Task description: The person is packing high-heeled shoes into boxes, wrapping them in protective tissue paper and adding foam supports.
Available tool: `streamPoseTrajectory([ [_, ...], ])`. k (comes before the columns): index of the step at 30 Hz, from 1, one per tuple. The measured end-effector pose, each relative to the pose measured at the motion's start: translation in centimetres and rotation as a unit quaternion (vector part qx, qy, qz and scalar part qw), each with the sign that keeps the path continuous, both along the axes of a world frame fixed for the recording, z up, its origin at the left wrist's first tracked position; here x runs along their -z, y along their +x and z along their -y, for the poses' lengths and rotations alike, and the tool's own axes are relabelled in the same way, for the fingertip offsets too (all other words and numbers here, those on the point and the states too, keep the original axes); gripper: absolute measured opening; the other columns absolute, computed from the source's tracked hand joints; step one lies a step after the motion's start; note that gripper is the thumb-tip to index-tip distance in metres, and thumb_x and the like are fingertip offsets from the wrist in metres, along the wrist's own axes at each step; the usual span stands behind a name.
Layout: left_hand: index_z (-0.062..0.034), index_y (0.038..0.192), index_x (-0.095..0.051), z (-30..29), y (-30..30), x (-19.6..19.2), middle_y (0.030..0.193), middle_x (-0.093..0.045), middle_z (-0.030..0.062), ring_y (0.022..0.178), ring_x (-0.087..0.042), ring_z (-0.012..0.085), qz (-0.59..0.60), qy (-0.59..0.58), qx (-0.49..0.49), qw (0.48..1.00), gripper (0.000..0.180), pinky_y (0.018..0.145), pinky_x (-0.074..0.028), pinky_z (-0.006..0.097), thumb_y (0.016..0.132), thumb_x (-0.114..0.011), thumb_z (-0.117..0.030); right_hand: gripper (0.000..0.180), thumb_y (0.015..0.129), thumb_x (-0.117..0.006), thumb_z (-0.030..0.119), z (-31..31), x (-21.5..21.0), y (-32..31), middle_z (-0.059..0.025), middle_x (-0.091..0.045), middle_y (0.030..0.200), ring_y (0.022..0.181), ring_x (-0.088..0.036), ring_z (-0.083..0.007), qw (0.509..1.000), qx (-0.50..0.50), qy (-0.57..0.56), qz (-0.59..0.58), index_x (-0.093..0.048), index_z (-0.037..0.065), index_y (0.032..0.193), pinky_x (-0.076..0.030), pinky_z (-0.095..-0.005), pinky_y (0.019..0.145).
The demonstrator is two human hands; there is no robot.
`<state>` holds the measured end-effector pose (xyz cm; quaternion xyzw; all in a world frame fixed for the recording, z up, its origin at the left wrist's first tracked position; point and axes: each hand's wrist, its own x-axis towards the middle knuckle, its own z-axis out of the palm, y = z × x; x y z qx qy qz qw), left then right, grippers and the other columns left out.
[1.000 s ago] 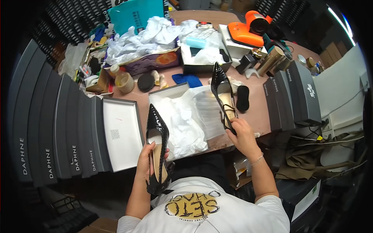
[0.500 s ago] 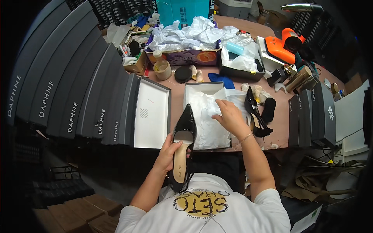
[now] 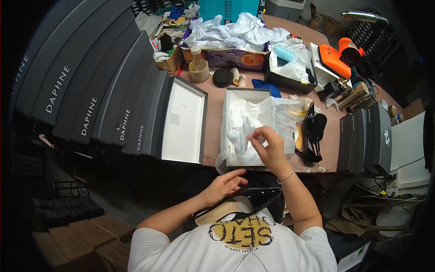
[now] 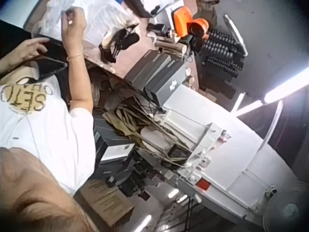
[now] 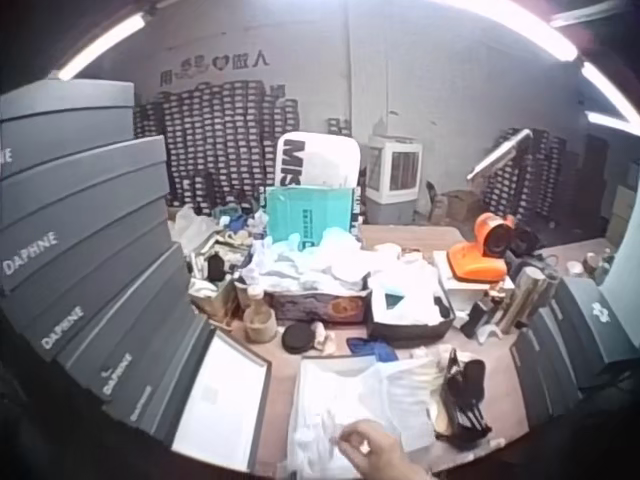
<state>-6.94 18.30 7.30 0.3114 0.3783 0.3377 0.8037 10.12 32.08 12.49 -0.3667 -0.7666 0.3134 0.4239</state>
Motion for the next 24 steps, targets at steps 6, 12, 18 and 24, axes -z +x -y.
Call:
streamPoseTrajectory([
  [6,-0.0113,0.146,-0.021,0.5,0.4,0.1,0.14,-0.033,0.0098,0.127,-0.043,0.0233,-0.033,0.039,-0.173,0.984,0.065,0.097,-0.047,0.039,0.094,-0.059,-0.023,0.016,0.083,-0.071,0.001,5.0,2.2,0.2,0.0045,-0.054,0.077,0.068,-0.048,-0.0015,0.937,-0.099,-0.319,-0.1,-0.054,0.005,0.084,-0.039,-0.0172,0.059],
  [12,-0.0014,0.127,-0.047,0.5,-0.5,1.2,0.117,-0.059,0.0092,0.108,-0.058,0.017,0.043,0.058,-0.333,0.94,0.031,0.095,-0.046,0.035,0.101,-0.044,-0.016,0.047,0.081,-0.071,0.002,7.9,4.4,2.0,0.0012,-0.054,0.086,0.074,-0.05,-0.0041,0.944,-0.063,-0.294,-0.134,-0.053,0.002,0.124,-0.042,-0.0176,0.066],
  [18,-0.0013,0.113,-0.055,0.7,-0.9,1.7,0.111,-0.061,0.0074,0.103,-0.059,0.0162,0.087,0.009,-0.418,0.904,0.026,0.092,-0.047,0.035,0.102,-0.043,-0.023,0.064,0.078,-0.071,-0.001,9.5,5.8,6.3,-0.0041,-0.053,0.098,0.085,-0.053,-0.0081,0.938,-0.008,-0.345,0.02,-0.046,0.006,0.137,-0.046,-0.0202,0.072],
  [24,-0.0003,0.12,-0.05,0.7,-0.5,0.7,0.112,-0.059,0.0075,0.101,-0.058,0.0132,0.075,0.03,-0.295,0.952,0.036,0.09,-0.047,0.03,0.101,-0.045,-0.03,0.068,0.074,-0.081,0.017,4.6,2.0,2.1,-0.0176,-0.058,0.122,0.108,-0.059,-0.0204,0.974,-0.143,-0.149,0.093,-0.048,0.001,0.132,-0.049,-0.0322,0.089],
])
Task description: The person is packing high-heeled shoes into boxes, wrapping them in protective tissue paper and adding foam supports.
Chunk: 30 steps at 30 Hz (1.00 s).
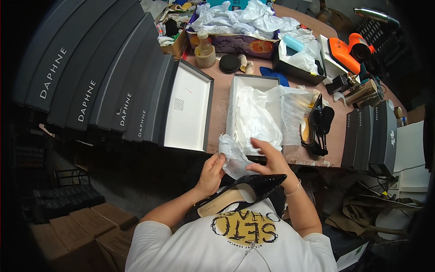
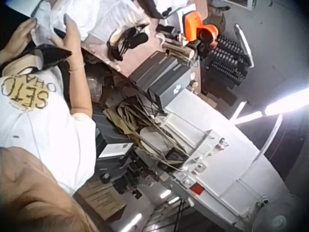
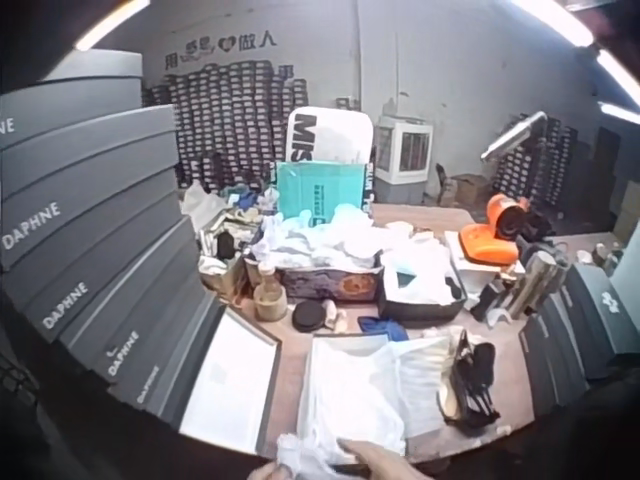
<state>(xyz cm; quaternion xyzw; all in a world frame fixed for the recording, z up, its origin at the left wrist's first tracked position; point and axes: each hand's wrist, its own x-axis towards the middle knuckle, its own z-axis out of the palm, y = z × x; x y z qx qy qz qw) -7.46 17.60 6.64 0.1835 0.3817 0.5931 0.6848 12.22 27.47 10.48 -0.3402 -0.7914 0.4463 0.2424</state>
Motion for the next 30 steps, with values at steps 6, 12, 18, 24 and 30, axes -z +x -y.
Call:
streamPoseTrajectory([
  [6,0.0018,0.14,-0.026,-0.5,0.1,-0.9,0.121,-0.053,0.0091,0.109,-0.054,0.0138,-0.25,0.083,-0.018,0.964,0.068,0.092,-0.044,0.028,0.09,-0.066,-0.019,0.021,0.088,-0.068,0.016,-0.1,1.8,-3.0,-0.0025,-0.051,0.065,0.062,-0.042,-0.0088,0.986,-0.05,-0.157,-0.005,-0.06,-0.004,0.086,-0.039,-0.0253,0.056],
  [12,-0.002,0.11,-0.058,-0.6,-0.4,1.2,0.096,-0.063,0.0028,0.086,-0.059,0.0091,-0.059,-0.039,-0.155,0.985,0.018,0.079,-0.048,0.025,0.097,-0.054,-0.015,0.022,0.086,-0.07,0.018,0.4,1.1,-1.1,-0.0037,-0.048,0.062,0.06,-0.041,-0.0091,0.982,-0.099,-0.151,0.047,-0.06,-0.002,0.088,-0.038,-0.0262,0.054],
  [18,-0.0035,0.123,-0.049,1.0,-1.8,2.0,0.109,-0.059,0.0073,0.094,-0.059,0.0145,-0.009,-0.017,-0.166,0.986,0.037,0.083,-0.049,0.028,0.095,-0.06,-0.025,0.016,0.087,-0.066,0.011,1.4,0.0,2.8,-0.0036,-0.048,0.064,0.064,-0.04,-0.007,0.978,0.023,-0.194,0.066,-0.06,-0.003,0.087,-0.041,-0.0257,0.058],
  [24,-0.0045,0.146,-0.016,-0.5,-0.7,-0.7,0.136,-0.042,0.0121,0.123,-0.044,0.0227,-0.017,-0.071,0.152,0.986,0.097,0.105,-0.036,0.033,0.079,-0.077,-0.038,0.028,0.09,-0.058,0.004,3.3,0.0,3.8,-0.002,-0.067,0.085,0.077,-0.053,-0.0039,0.971,0.068,-0.226,-0.049,-0.059,0.0,0.118,-0.047,-0.0212,0.072],
  [30,-0.0001,0.145,-0.021,-0.7,-0.6,-0.9,0.142,-0.038,0.0137,0.128,-0.044,0.0201,0.029,-0.013,0.294,0.955,0.088,0.106,-0.036,0.033,0.08,-0.075,-0.025,0.027,0.093,-0.054,0.005,4.1,0.0,4.0,-0.0018,-0.066,0.095,0.085,-0.054,-0.0049,0.958,0.061,-0.27,-0.072,-0.058,-0.002,0.119,-0.046,-0.0219,0.078],
])
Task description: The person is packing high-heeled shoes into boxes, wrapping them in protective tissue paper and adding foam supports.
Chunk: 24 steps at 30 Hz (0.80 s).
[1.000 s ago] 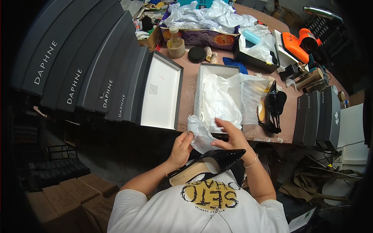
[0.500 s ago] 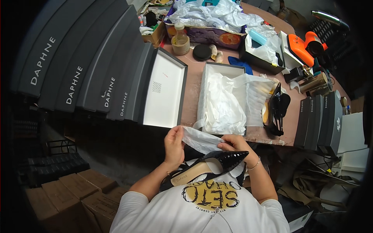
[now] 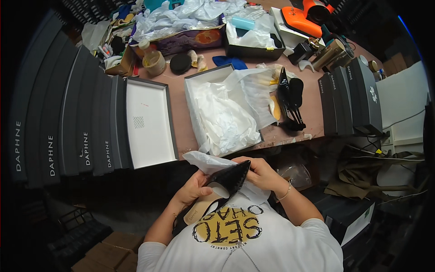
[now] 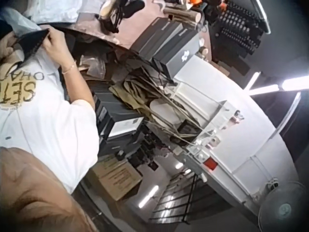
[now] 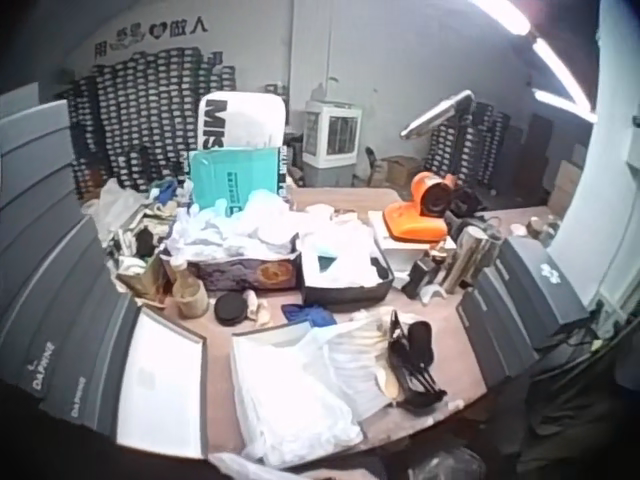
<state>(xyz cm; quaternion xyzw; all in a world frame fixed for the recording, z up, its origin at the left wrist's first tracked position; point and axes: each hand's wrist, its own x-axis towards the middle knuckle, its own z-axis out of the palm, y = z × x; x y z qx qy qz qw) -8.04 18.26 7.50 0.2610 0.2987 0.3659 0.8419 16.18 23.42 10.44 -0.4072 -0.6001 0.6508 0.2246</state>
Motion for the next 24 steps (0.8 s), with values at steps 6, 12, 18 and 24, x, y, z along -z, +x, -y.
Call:
streamPoseTrajectory([
  [6,0.0023,0.136,-0.042,0.2,-0.2,-0.6,0.127,-0.055,0.0122,0.115,-0.055,0.0183,-0.071,-0.067,0.017,0.995,0.059,0.1,-0.042,0.03,0.084,-0.067,-0.011,0.022,0.093,-0.054,0.007,-0.5,-0.3,-0.1,-0.0028,-0.065,0.086,0.078,-0.053,-0.0051,0.999,0.044,-0.012,0.004,-0.059,-0.002,0.112,-0.046,-0.0219,0.073],
  [12,0.0028,0.135,-0.043,-0.2,-1.0,-0.8,0.128,-0.054,0.0141,0.115,-0.055,0.0192,-0.123,-0.101,0.059,0.986,0.056,0.098,-0.044,0.032,0.085,-0.065,-0.012,0.017,0.093,-0.058,0.007,-0.7,-0.5,-0.6,0.0047,-0.058,0.082,0.071,-0.047,-0.0011,0.997,0.068,0.044,0.013,-0.059,0.0,0.108,-0.042,-0.0181,0.064],
  [18,0.0009,0.13,-0.049,-0.5,-1.0,-0.5,0.121,-0.057,0.0099,0.11,-0.055,0.0167,-0.096,0.031,0.01,0.995,0.048,0.095,-0.044,0.031,0.088,-0.064,-0.016,0.021,0.085,-0.064,0.004,-2.7,-2.5,-1.1,-0.0005,-0.058,0.073,0.065,-0.049,-0.0035,0.988,-0.025,0.145,0.036,-0.058,0.001,0.104,-0.042,-0.0205,0.059],
  [24,-0.0027,0.13,-0.05,-0.3,-0.1,-1.6,0.114,-0.059,0.0066,0.102,-0.056,0.0141,-0.177,-0.08,0.05,0.98,0.046,0.09,-0.046,0.028,0.09,-0.061,-0.023,0.017,0.085,-0.06,0.001,-1.7,-0.5,-0.7,-0.006,-0.056,0.064,0.059,-0.05,-0.006,0.954,0.041,0.267,0.128,-0.059,0.001,0.102,-0.044,-0.0256,0.057],
])
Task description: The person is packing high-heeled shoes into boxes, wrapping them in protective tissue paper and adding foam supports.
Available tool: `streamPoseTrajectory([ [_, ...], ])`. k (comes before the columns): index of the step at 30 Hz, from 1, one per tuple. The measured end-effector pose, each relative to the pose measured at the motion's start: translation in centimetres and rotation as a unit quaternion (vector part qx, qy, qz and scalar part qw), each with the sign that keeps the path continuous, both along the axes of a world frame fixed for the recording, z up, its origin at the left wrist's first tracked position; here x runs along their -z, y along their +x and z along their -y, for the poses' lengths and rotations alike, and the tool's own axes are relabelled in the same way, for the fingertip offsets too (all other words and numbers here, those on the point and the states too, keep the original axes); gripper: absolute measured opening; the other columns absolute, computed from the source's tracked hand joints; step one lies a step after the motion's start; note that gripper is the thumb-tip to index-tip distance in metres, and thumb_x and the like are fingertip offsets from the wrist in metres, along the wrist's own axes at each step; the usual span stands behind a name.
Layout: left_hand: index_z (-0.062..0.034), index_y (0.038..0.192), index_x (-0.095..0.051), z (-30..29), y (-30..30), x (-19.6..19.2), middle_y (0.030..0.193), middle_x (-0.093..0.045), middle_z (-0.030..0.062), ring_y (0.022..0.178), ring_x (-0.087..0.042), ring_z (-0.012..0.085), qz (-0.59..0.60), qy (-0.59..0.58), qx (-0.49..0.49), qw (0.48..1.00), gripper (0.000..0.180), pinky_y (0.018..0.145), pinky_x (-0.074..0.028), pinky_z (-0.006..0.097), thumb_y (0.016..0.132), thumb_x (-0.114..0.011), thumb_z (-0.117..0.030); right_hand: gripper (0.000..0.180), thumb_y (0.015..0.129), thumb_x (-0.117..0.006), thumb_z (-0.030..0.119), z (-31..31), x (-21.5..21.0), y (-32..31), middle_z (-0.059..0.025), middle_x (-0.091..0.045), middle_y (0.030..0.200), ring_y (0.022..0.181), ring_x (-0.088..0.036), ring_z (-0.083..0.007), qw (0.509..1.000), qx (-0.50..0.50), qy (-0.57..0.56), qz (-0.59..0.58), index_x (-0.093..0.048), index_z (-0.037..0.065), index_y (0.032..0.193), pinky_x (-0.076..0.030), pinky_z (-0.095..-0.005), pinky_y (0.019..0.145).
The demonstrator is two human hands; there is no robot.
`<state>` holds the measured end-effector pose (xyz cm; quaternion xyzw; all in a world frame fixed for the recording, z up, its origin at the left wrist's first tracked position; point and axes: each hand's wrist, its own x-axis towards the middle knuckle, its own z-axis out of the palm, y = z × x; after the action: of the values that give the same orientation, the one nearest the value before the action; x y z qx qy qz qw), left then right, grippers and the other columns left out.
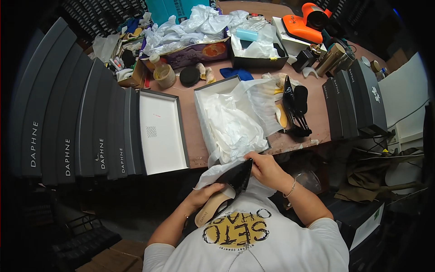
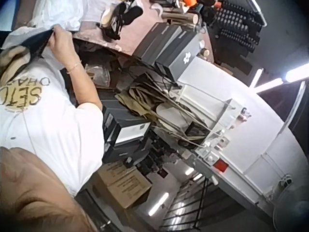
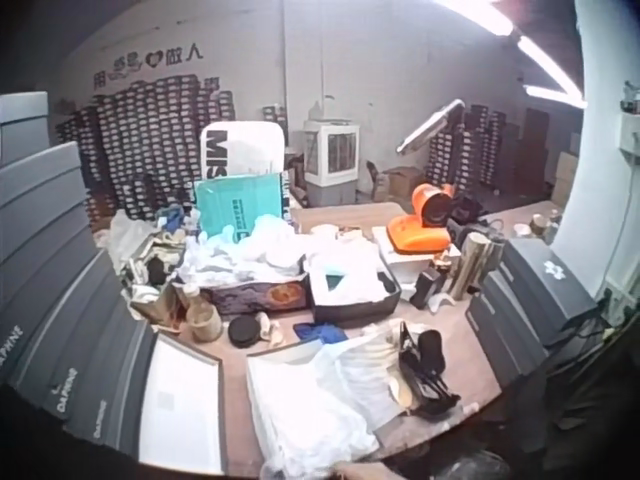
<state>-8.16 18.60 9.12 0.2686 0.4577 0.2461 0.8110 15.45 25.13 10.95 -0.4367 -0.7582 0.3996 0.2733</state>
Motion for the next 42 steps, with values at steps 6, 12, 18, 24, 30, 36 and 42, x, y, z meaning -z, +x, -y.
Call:
streamPoseTrajectory([
  [6,-0.0025,0.135,-0.046,0.2,0.0,0.3,0.118,-0.058,0.0057,0.105,-0.054,0.0125,0.025,0.05,-0.022,0.998,0.051,0.092,-0.043,0.026,0.09,-0.061,-0.022,0.016,0.088,-0.057,0.0,-0.4,-0.6,0.2,-0.0038,-0.06,0.074,0.065,-0.054,-0.0062,0.994,-0.001,-0.095,-0.061,-0.06,-0.002,0.103,-0.046,-0.0241,0.06],
  [12,-0.004,0.142,-0.04,-0.2,-0.1,0.0,0.128,-0.054,0.005,0.114,-0.048,0.0112,0.045,0.132,-0.041,0.989,0.057,0.099,-0.037,0.025,0.092,-0.061,-0.022,0.013,0.092,-0.055,0.003,-1.4,0.3,-0.1,0.0014,-0.055,0.075,0.067,-0.049,-0.0047,0.987,-0.029,-0.123,-0.095,-0.06,-0.001,0.102,-0.043,-0.0205,0.06],
  [18,-0.0045,0.142,-0.039,-0.1,-0.3,-0.6,0.132,-0.052,0.0046,0.118,-0.048,0.0121,0.018,0.136,-0.052,0.989,0.054,0.101,-0.036,0.025,0.093,-0.059,-0.012,0.013,0.094,-0.054,0.007,-1.1,0.3,-0.6,0.0008,-0.057,0.077,0.07,-0.049,-0.0049,0.984,0.023,-0.145,-0.101,-0.06,-0.002,0.101,-0.043,-0.0209,0.063],
  [24,-0.0051,0.143,-0.038,0.0,-0.4,0.2,0.133,-0.051,0.0041,0.117,-0.049,0.011,0.068,0.139,-0.08,0.985,0.055,0.1,-0.038,0.025,0.092,-0.059,-0.006,0.016,0.093,-0.055,0.01,-1.2,-0.6,-1.2,-0.0086,-0.063,0.075,0.068,-0.055,-0.0102,0.987,0.043,-0.111,-0.108,-0.061,-0.003,0.1,-0.047,-0.0262,0.065],
  [30,-0.0065,0.142,-0.04,-0.4,-0.8,0.5,0.134,-0.051,0.0042,0.119,-0.049,0.0109,0.04,0.179,-0.072,0.98,0.052,0.1,-0.039,0.025,0.093,-0.057,-0.006,0.007,0.092,-0.055,0.004,-1.5,-0.7,-1.5,0.0028,-0.054,0.074,0.069,-0.049,-0.0039,0.982,0.053,-0.134,-0.121,-0.056,0.0,0.098,-0.042,-0.0202,0.064],
  [36,-0.0056,0.138,-0.046,-1.6,-1.3,1.3,0.129,-0.054,0.0094,0.118,-0.051,0.017,-0.069,0.333,-0.07,0.938,0.046,0.102,-0.038,0.029,0.093,-0.053,-0.003,0.035,0.075,-0.07,-0.001,-3.1,-2.8,-1.0,-0.0111,-0.055,0.118,0.106,-0.057,-0.0229,0.995,-0.008,0.084,-0.053,-0.056,0.003,0.107,-0.047,-0.033,0.087],
  [42,-0.0034,0.136,-0.048,-3.0,-1.0,1.0,0.127,-0.054,0.0133,0.119,-0.051,0.0213,-0.206,0.413,-0.108,0.881,0.049,0.102,-0.038,0.03,0.089,-0.041,0.006,0.037,0.068,-0.072,0.005,-2.6,-3.6,-3.5,-0.0034,-0.057,0.103,0.106,-0.054,-0.0205,0.932,-0.202,0.287,0.093,-0.063,0.012,0.103,-0.035,-0.0443,0.102],
])
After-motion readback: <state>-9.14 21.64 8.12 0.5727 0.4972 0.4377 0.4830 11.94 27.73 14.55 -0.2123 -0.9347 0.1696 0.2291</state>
